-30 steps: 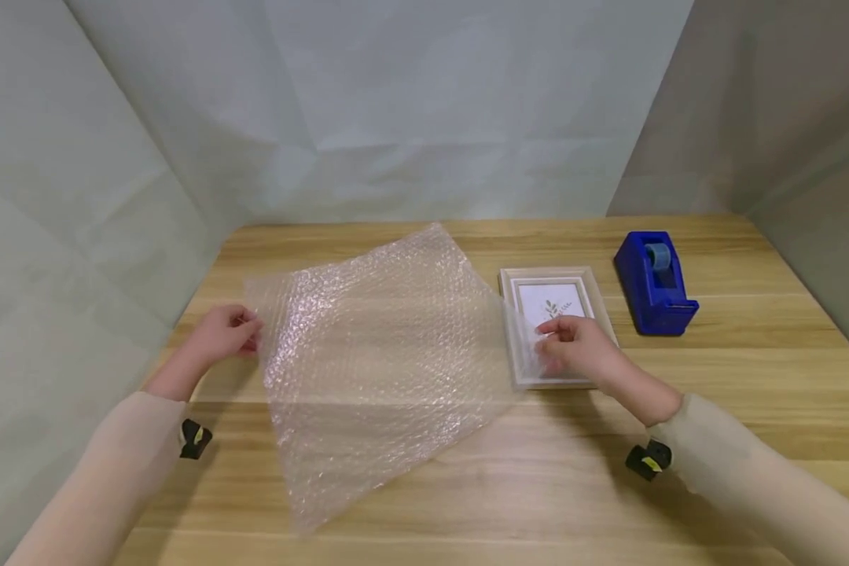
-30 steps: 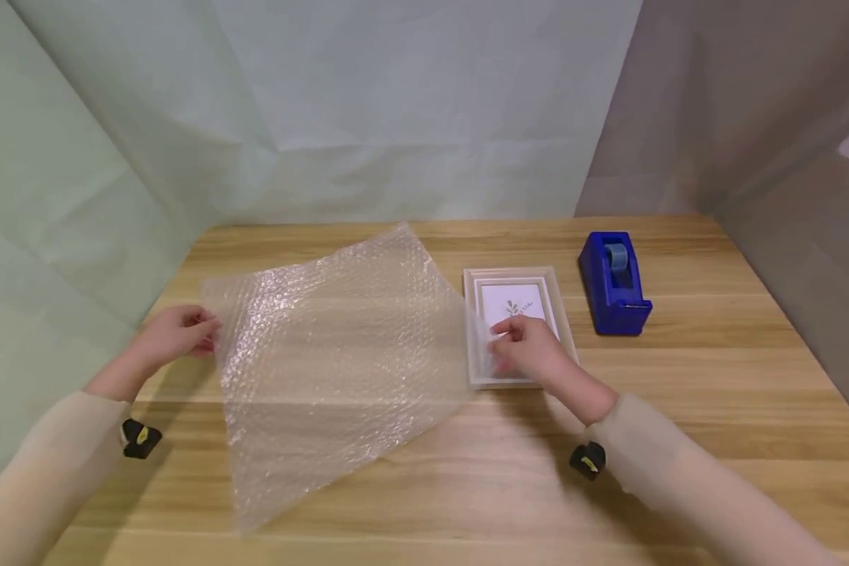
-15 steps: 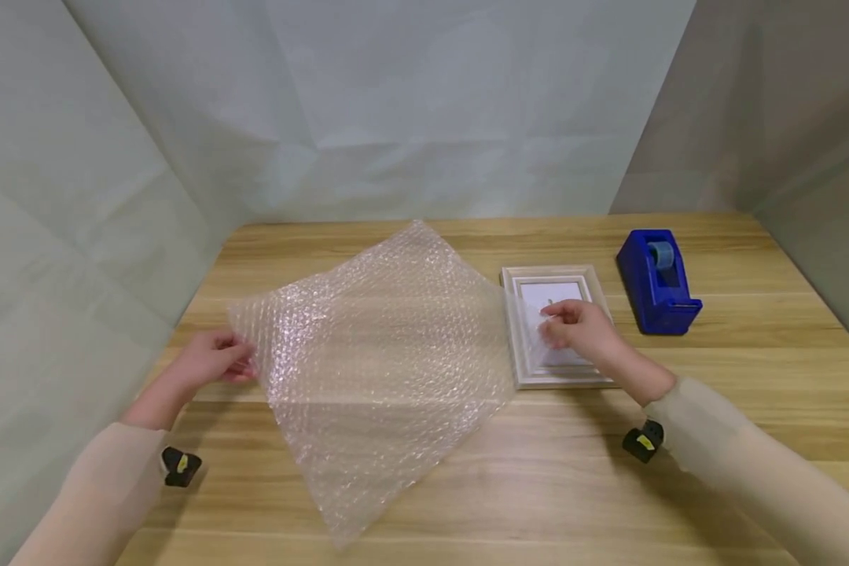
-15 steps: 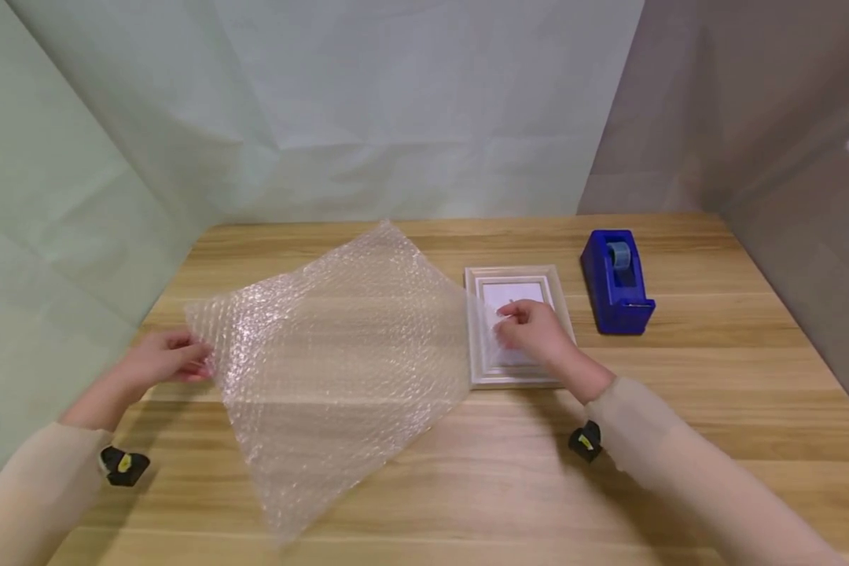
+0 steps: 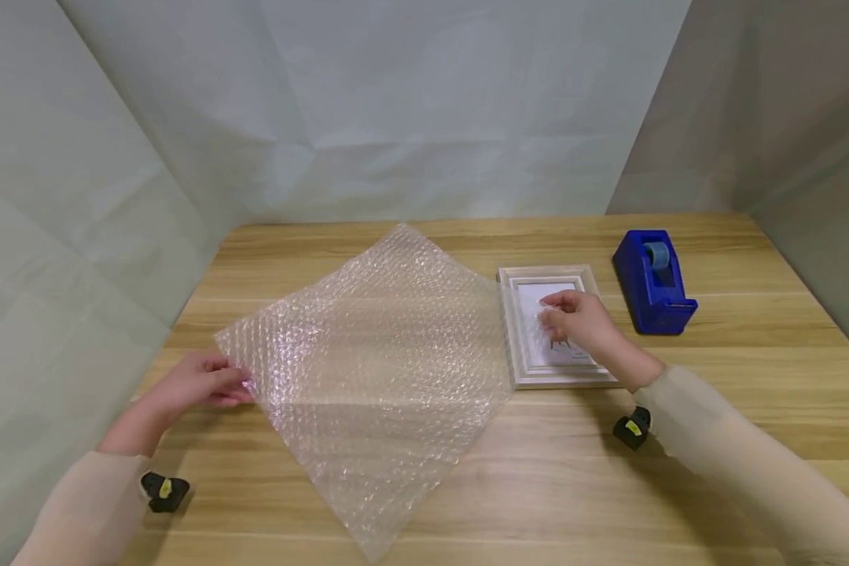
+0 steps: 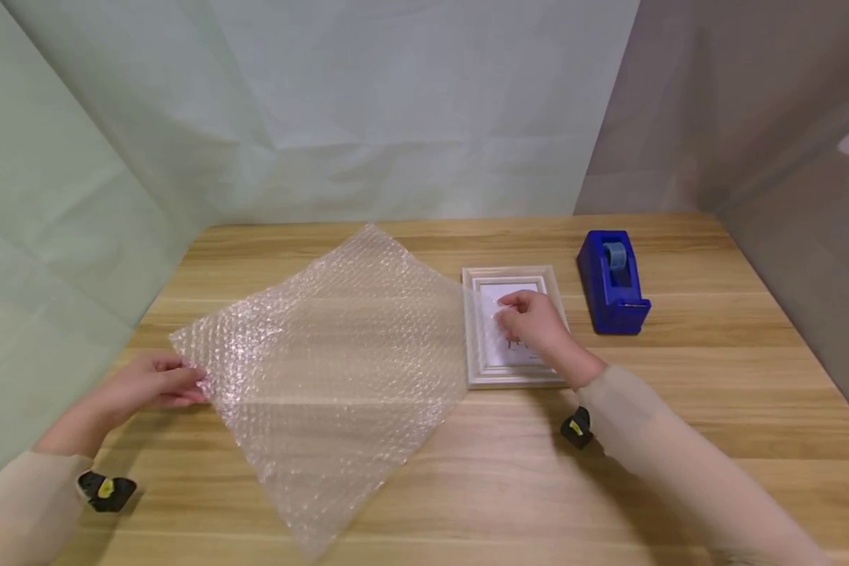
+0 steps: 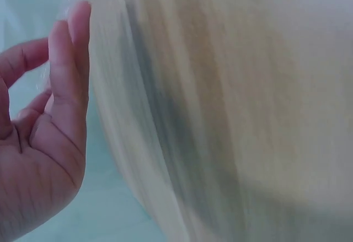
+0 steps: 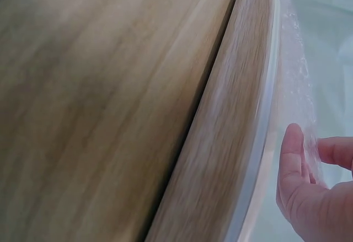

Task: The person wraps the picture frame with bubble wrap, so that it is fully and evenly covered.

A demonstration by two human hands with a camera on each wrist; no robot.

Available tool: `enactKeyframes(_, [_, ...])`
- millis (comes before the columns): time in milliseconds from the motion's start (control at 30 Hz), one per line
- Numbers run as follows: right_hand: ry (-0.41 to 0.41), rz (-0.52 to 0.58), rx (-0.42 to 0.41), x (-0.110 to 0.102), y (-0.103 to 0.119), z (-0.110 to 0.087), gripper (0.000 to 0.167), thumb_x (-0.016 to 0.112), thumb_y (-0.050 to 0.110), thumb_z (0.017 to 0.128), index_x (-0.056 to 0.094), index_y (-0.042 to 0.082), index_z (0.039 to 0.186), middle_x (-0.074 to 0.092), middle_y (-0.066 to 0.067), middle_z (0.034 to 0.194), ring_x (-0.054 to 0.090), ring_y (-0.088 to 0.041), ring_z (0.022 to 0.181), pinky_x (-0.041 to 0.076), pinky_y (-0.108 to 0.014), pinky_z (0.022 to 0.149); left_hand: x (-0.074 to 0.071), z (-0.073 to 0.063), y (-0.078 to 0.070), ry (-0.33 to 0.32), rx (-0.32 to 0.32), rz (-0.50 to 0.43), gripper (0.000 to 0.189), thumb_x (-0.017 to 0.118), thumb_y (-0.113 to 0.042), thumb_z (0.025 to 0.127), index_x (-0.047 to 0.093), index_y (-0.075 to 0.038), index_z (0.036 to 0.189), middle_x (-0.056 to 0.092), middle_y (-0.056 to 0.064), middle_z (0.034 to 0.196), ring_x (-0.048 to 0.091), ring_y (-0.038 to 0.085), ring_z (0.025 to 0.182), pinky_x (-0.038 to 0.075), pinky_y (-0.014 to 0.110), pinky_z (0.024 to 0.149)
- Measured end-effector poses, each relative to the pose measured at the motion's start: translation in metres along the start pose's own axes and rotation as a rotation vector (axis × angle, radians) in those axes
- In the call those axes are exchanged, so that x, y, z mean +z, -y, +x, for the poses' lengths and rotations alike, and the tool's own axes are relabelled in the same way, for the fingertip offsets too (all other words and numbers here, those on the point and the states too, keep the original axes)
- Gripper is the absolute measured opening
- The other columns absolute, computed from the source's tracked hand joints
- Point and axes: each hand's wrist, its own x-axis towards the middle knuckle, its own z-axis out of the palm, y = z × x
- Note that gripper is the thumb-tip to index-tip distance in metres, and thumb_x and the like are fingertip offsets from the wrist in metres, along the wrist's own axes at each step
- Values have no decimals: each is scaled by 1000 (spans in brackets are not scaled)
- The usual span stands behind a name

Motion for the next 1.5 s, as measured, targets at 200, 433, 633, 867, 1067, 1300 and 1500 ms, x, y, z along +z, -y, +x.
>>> enactKeyframes(200, [-23, -2, 9, 1, 2, 0, 35, 53, 2, 93, 49, -17, 122, 61, -2, 82, 57, 0, 66, 54, -18, 59, -8, 5, 9, 75, -21, -36, 27, 49, -15, 98, 53, 10, 107, 71, 2, 87, 69, 9, 80, 57, 22, 73])
enactKeyframes(433, [-13, -78, 16, 0, 7, -6, 38, 53, 9, 94, 49, -15, 124, 63, -21, 102, 60, -1, 67, 54, -17, 62, -16, 16, 12, -76, -20, -152, 53, 46, -19, 100, 29, 24, 126, 63, -7, 87, 65, 3, 80, 56, 20, 77])
enactKeyframes(633, [-5, -195, -21, -10, 7, -18, 41, 55, 14, 95, 50, -14, 125, 60, -30, 114, 68, -14, 79, 55, -22, 73, -19, 21, 10, -153, -9, -140, 59, 45, -18, 101, 22, 26, 132, 59, -15, 87, 61, -4, 79, 54, 15, 74])
enactKeyframes(867, [-54, -344, -31, -26, 1, -36, 41, 57, 20, 95, 55, -11, 123, 61, -28, 116, 63, -34, 99, 55, -34, 80, -19, 22, 5, -169, -17, -148, 53, 48, -15, 99, 27, 23, 129, 61, -15, 82, 61, -3, 74, 54, 14, 70])
enactKeyframes(1067, [-125, -440, -53, -37, -11, -48, 37, 60, 17, 92, 58, -11, 117, 64, -28, 110, 60, -38, 101, 53, -43, 82, -22, 25, 6, -162, -12, -193, 38, 50, -12, 98, 39, 17, 120, 61, -13, 82, 62, -1, 74, 55, 15, 69])
enactKeyframes(1300, [-154, -484, -44, -46, -22, -58, 39, 60, 15, 91, 56, -14, 116, 62, -31, 109, 60, -43, 101, 52, -50, 84, -25, 25, 9, -140, 4, -279, 20, 51, -10, 97, 48, 6, 109, 63, -10, 82, 63, 2, 74, 55, 16, 69])
enactKeyframes(1500, [-136, -517, 10, -49, -33, -63, 45, 66, 19, 87, 56, -18, 111, 64, -32, 102, 61, -41, 94, 54, -45, 75, -25, 24, 10, -109, 32, -368, 10, 53, -5, 96, 52, 0, 104, 65, -7, 82, 65, 5, 75, 56, 17, 69])
